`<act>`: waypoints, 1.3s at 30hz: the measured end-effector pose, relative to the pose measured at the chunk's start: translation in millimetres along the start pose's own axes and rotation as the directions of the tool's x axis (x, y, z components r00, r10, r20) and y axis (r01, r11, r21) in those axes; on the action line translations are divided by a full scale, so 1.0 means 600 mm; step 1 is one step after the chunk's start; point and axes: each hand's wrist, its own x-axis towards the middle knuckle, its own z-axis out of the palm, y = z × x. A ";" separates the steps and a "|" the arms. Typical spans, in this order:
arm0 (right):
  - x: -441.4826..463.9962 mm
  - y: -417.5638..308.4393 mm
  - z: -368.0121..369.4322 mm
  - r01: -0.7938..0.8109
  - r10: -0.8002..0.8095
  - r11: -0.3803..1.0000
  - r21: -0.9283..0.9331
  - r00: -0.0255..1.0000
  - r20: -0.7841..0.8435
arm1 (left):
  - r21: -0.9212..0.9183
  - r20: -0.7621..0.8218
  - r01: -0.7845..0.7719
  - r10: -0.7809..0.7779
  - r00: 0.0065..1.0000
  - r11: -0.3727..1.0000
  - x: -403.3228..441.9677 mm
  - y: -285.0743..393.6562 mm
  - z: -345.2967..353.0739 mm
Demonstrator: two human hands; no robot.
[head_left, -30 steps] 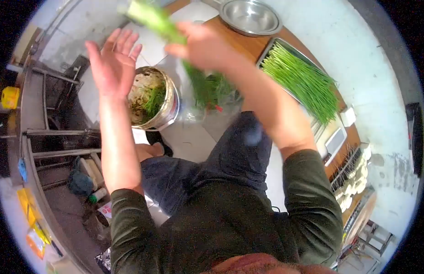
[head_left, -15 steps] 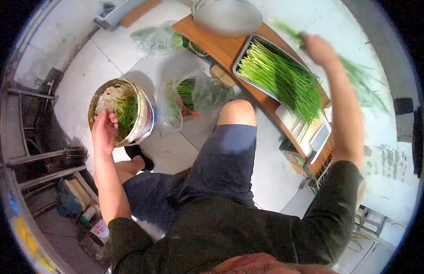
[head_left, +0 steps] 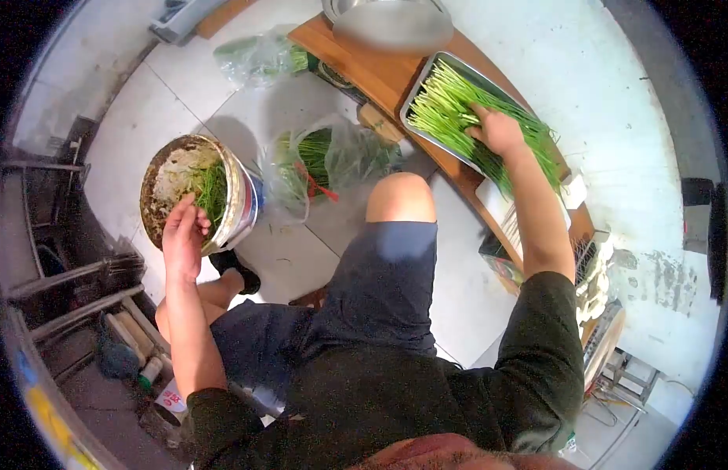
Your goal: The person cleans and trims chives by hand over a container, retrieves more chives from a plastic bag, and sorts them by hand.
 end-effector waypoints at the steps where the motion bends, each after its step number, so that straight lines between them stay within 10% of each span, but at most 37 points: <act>1: -0.004 0.006 -0.004 0.018 -0.018 1.000 -0.006 1.000 -0.021 | 0.014 0.018 -0.016 0.016 1.000 1.000 -0.004 0.006 0.006; 7: -0.007 0.053 -0.094 -0.147 0.145 0.989 0.008 0.984 0.099 | 0.011 -0.128 -0.032 0.034 0.991 0.999 -0.006 0.021 -0.025; 11: -0.027 -0.007 -0.256 0.045 -0.080 0.977 -0.209 0.983 -0.163 | 0.214 -0.137 -0.150 0.181 0.974 0.965 -0.017 0.061 -0.004; 16: -0.027 -0.284 -0.426 0.333 -0.287 0.936 0.114 0.909 -0.301 | 0.588 0.337 -0.462 0.319 0.886 0.664 -0.018 0.079 0.061; 18: -0.035 -0.429 -0.464 0.351 -0.330 0.866 0.356 0.936 -0.121 | 0.385 0.405 -0.498 0.342 0.848 0.777 -0.039 0.092 0.120; 20: 0.012 -0.514 -0.423 0.716 -0.615 0.627 0.308 0.697 -0.369 | 0.388 0.390 -0.550 0.409 0.825 0.740 -0.048 0.102 0.162; 22: 0.001 -0.626 -0.411 0.466 -0.608 0.493 0.734 0.788 -0.092 | 0.403 0.359 -0.605 0.490 0.795 0.687 -0.031 0.080 0.174; 24: 0.026 -0.707 -0.358 0.451 -0.619 0.399 0.799 0.775 -0.129 | -0.017 0.306 -0.553 0.531 0.790 0.833 -0.016 0.051 0.166; 29: 0.039 -0.824 -0.255 -0.223 -0.614 -0.276 0.935 0.789 0.007 | -0.149 -0.024 -0.233 0.232 0.972 0.961 -0.031 0.009 0.090; 34: 0.143 -0.831 -0.084 0.355 -0.338 0.468 0.810 0.918 -0.207 | -0.258 -0.226 -0.092 0.032 0.974 0.962 -0.029 -0.016 0.030; 36: 0.135 -0.837 -0.068 0.320 -0.372 0.379 0.868 0.912 -0.174 | -0.274 -0.218 -0.119 0.059 0.974 0.954 -0.030 -0.021 0.026; 39: 0.055 -0.817 -0.110 -0.291 -0.578 -0.157 0.944 0.802 0.151 | -0.342 -0.133 -0.132 0.091 0.987 0.930 -0.028 -0.028 0.036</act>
